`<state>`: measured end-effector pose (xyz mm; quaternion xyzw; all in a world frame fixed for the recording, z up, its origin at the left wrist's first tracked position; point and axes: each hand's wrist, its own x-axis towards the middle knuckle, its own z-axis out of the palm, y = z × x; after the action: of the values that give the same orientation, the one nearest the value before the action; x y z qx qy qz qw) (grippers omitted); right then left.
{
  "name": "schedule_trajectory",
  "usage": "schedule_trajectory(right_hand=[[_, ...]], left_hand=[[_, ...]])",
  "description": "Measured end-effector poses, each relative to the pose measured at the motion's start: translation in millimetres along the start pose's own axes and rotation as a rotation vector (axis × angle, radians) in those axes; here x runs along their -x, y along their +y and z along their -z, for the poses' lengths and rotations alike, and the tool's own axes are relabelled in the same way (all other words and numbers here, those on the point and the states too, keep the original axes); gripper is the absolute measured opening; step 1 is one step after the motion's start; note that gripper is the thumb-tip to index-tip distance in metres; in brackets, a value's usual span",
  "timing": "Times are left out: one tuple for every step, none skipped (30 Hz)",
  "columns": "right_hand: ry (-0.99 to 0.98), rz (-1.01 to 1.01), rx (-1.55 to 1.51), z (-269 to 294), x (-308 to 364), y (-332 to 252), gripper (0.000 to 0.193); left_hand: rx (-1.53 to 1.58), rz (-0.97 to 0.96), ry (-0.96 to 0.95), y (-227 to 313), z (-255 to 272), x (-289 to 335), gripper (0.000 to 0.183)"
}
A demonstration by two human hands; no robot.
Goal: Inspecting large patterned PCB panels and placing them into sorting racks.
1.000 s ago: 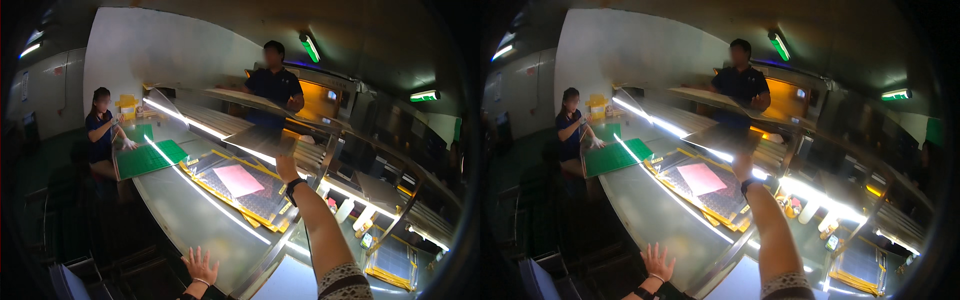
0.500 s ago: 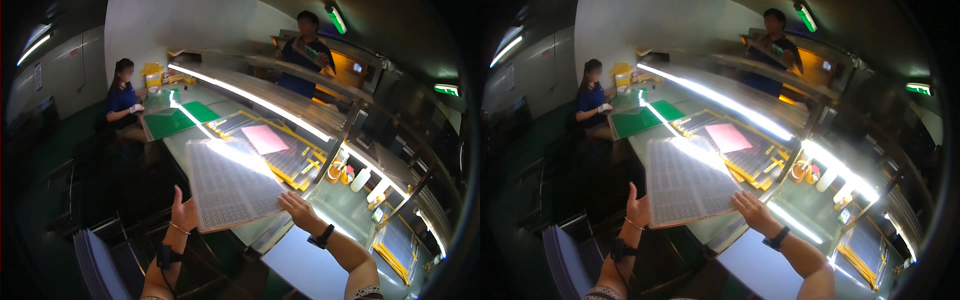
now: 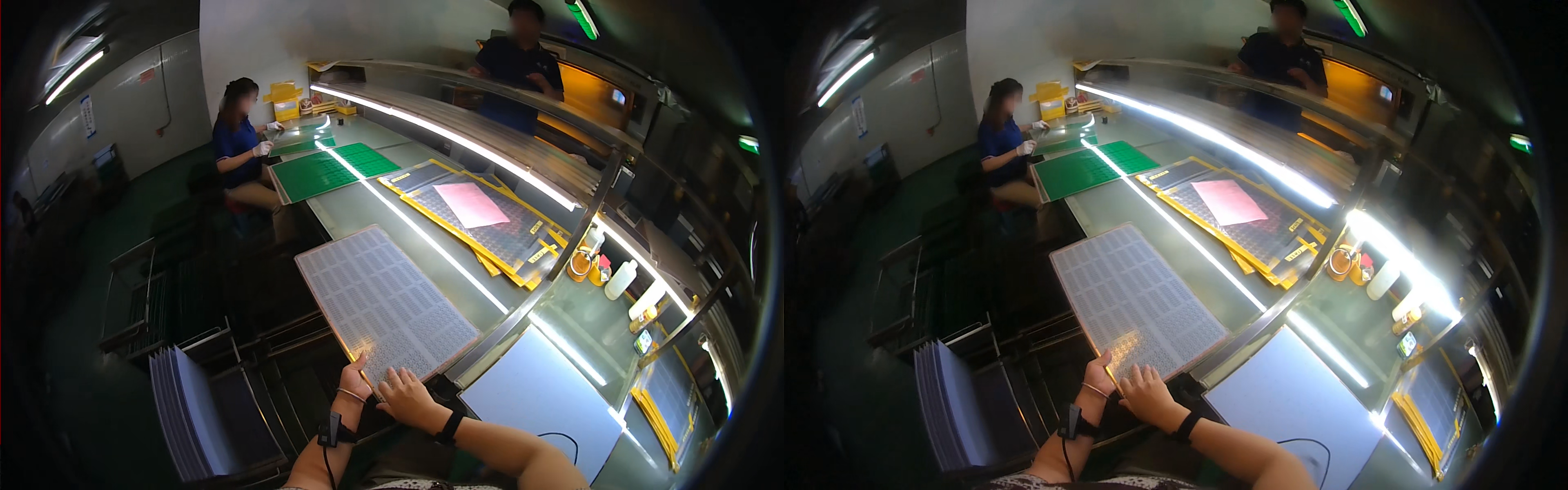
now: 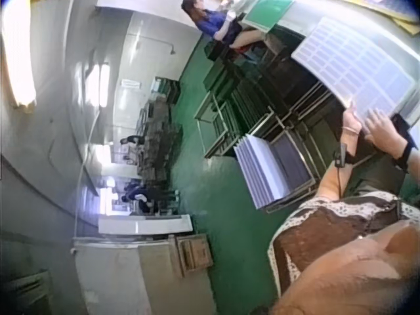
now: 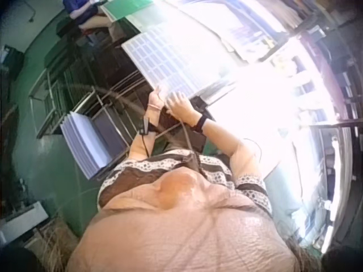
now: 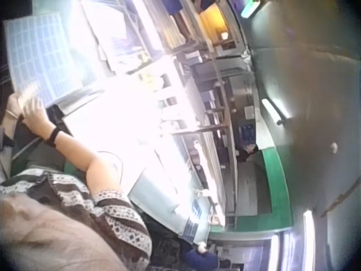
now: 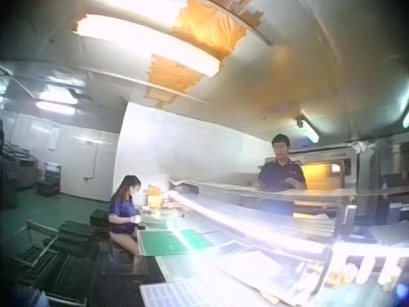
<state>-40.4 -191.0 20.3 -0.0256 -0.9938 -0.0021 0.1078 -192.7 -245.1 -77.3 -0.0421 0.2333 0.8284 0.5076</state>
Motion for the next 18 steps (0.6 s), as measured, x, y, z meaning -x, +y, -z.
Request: schedule_trajectory(right_hand=[[0.033, -0.004, -0.045, -1, 2, -3, 0.045], [0.065, -0.010, -0.091, -2, 4, -6, 0.043], [0.061, -0.013, -0.099, -2, 4, -6, 0.043], [0.054, 0.004, -0.089, 2, 4, -3, 0.043], [0.047, 0.022, -0.080, 5, 4, -1, 0.043], [0.036, 0.014, -0.119, 4, 5, 2, 0.043], [0.031, -0.011, -0.123, 0, 4, 5, 0.043], [0.063, -0.024, -0.106, -4, 6, 7, 0.044], [0.094, -0.041, -0.087, -9, 8, 8, 0.045], [0.088, -0.046, -0.014, -12, 5, 1, 0.048], [0.079, -0.082, -0.014, -14, 3, -3, 0.048], [0.095, -0.082, -0.019, -14, 3, -6, 0.048], [0.113, -0.071, -0.023, -12, 2, -5, 0.048], [0.113, -0.042, -0.052, -8, 3, -3, 0.044], [0.109, -0.062, -0.051, -5, 4, 1, 0.044], [0.087, -0.031, -0.128, -3, 5, 7, 0.041], [0.067, 0.002, -0.205, -2, 7, 11, 0.039], [0.039, -0.023, -0.244, -7, 7, 17, 0.037]], left_hand=[[0.010, 0.008, -0.049, 0, 3, 3, 0.046], [0.010, 0.010, -0.041, 1, 6, 4, 0.046], [0.052, 0.031, -0.071, 2, 9, 2, 0.043], [0.095, 0.066, -0.103, 0, 8, 1, 0.039], [0.092, 0.080, -0.094, 0, 8, 0, 0.039], [0.099, 0.084, -0.073, 0, 8, -2, 0.039], [0.104, 0.095, -0.057, -1, 6, -4, 0.038], [0.085, 0.092, -0.076, -1, 1, -5, 0.038], [0.072, 0.086, -0.064, 0, -3, -3, 0.038], [0.077, 0.083, -0.076, 4, -1, -2, 0.041], [0.080, 0.085, -0.093, 7, 2, -2, 0.045], [0.068, 0.065, -0.103, 7, 5, -3, 0.046], [0.059, 0.034, -0.116, 8, 6, -5, 0.047], [0.104, 0.080, -0.179, 11, 8, -5, 0.045], [0.100, 0.100, -0.179, 9, 9, -5, 0.045], [0.080, 0.082, -0.179, 9, 2, -2, 0.044], [0.061, 0.060, -0.180, 8, -3, 0, 0.042], [0.059, 0.069, -0.192, 6, -6, -2, 0.043]])
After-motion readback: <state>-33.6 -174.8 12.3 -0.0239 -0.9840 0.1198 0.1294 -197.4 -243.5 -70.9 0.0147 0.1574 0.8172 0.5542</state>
